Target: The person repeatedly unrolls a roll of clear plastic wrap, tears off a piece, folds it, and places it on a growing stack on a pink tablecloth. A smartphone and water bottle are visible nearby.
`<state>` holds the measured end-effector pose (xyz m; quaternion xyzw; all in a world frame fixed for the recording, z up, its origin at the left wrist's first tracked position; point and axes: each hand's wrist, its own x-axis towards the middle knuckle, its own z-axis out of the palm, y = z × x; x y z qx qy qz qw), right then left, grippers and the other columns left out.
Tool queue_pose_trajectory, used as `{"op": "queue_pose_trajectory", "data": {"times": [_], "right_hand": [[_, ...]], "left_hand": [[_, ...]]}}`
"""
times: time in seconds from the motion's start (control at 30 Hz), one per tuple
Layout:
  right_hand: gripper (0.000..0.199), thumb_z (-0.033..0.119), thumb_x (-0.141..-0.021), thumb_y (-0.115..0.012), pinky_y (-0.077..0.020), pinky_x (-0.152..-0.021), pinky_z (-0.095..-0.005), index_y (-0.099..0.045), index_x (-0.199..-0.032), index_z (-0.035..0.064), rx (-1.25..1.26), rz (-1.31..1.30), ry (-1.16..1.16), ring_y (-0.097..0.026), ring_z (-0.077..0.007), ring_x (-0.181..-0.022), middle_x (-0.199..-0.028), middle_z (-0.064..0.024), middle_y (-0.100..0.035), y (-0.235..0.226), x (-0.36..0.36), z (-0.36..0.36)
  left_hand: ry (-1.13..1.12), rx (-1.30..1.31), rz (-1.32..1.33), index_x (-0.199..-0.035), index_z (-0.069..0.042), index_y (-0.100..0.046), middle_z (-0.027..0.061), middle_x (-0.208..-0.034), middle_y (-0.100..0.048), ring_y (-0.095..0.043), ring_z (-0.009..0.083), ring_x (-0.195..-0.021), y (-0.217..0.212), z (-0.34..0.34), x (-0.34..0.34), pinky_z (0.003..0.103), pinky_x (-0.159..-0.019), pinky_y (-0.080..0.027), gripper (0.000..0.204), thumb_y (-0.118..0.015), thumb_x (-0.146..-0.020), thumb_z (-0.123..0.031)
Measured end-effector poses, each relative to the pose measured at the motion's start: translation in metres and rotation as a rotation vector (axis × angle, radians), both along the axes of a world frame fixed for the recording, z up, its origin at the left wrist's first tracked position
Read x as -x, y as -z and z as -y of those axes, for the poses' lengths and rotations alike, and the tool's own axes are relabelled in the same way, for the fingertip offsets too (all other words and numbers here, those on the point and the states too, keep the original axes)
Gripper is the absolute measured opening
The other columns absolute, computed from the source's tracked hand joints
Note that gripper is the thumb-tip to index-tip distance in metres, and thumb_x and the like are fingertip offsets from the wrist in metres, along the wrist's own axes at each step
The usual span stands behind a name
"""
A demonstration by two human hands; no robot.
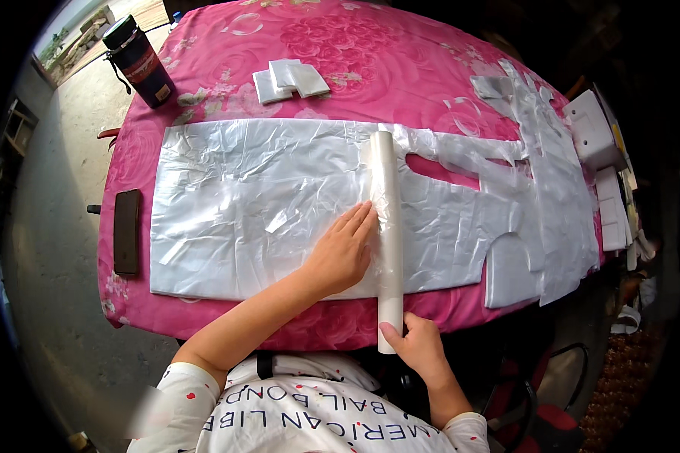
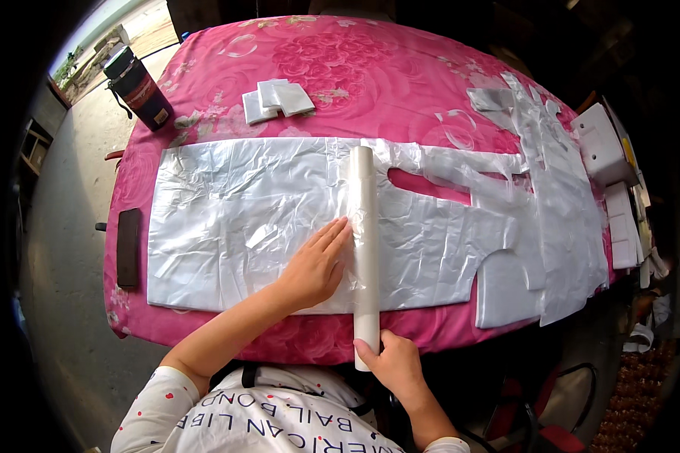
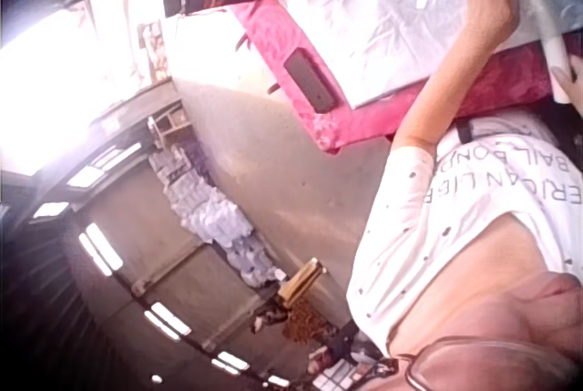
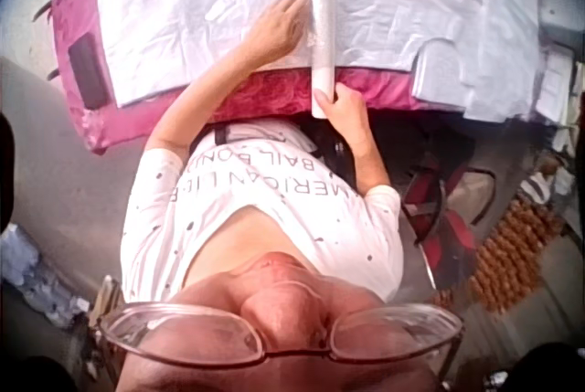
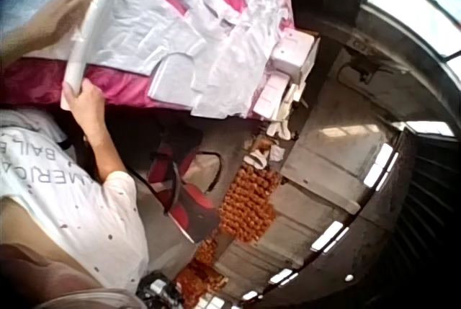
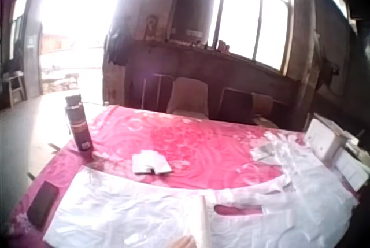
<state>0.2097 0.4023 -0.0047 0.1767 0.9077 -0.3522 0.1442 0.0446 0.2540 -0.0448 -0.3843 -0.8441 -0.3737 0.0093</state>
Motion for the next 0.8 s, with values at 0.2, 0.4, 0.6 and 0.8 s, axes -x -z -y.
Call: {"op": "queue_pose_trajectory", "data": {"times": [0.2,0.4,0.6,0.8], "right_hand": [[0.051,0.046,-0.084,-0.062,-0.0498,-0.059,-0.0314,-0.063,-0.086,-0.0056,0.168,0.095,-0.044,-0.066,-0.0225,-0.063,-0.07,-0.0159,-0.066,-0.013,0.031,-0.02],[0.044,0.032,-0.09,-0.059,-0.0482,-0.067,-0.0245,-0.057,-0.111,-0.0072,0.381,-0.409,0.102,-0.059,-0.0095,-0.074,-0.085,-0.0084,-0.065,0.019,0.152,-0.034],[0.044,0.022,-0.091,-0.056,-0.0379,-0.094,-0.0303,-0.043,-0.128,0.0029,1.354,-0.577,0.338,-0.048,-0.0164,-0.112,-0.123,-0.0102,-0.052,0.052,0.247,-0.05],[0.037,0.028,-0.099,-0.029,-0.0413,-0.095,-0.0442,-0.044,-0.119,0.001,1.656,-0.966,0.561,-0.051,-0.0283,-0.115,-0.124,-0.0129,-0.053,-0.007,0.266,-0.17]], "left_hand": [[-0.057,0.173,-0.137,-0.134,0.011,-0.031,0.0266,-0.141,-0.031,-0.028,0.0383,-0.133,0.019,-0.011,-0.007,0.045,-0.11,-0.021,0.059,-0.044,-0.083,-0.015],[-0.069,0.253,-0.2,-0.132,0.013,-0.032,0.0293,-0.14,-0.031,-0.029,0.0402,-0.132,0.018,-0.014,-0.01,0.046,-0.11,-0.02,0.06,-0.038,-0.084,-0.023],[-0.073,0.3,-0.189,-0.133,0.013,-0.032,0.029,-0.14,-0.031,-0.028,0.0398,-0.133,0.016,-0.015,-0.01,0.045,-0.11,-0.02,0.059,-0.036,-0.087,-0.024],[-0.082,0.242,-0.15,-0.132,0.013,-0.033,0.0276,-0.14,-0.031,-0.028,0.0381,-0.133,0.015,-0.013,-0.011,0.045,-0.111,-0.019,0.058,-0.039,-0.084,-0.018]]}}
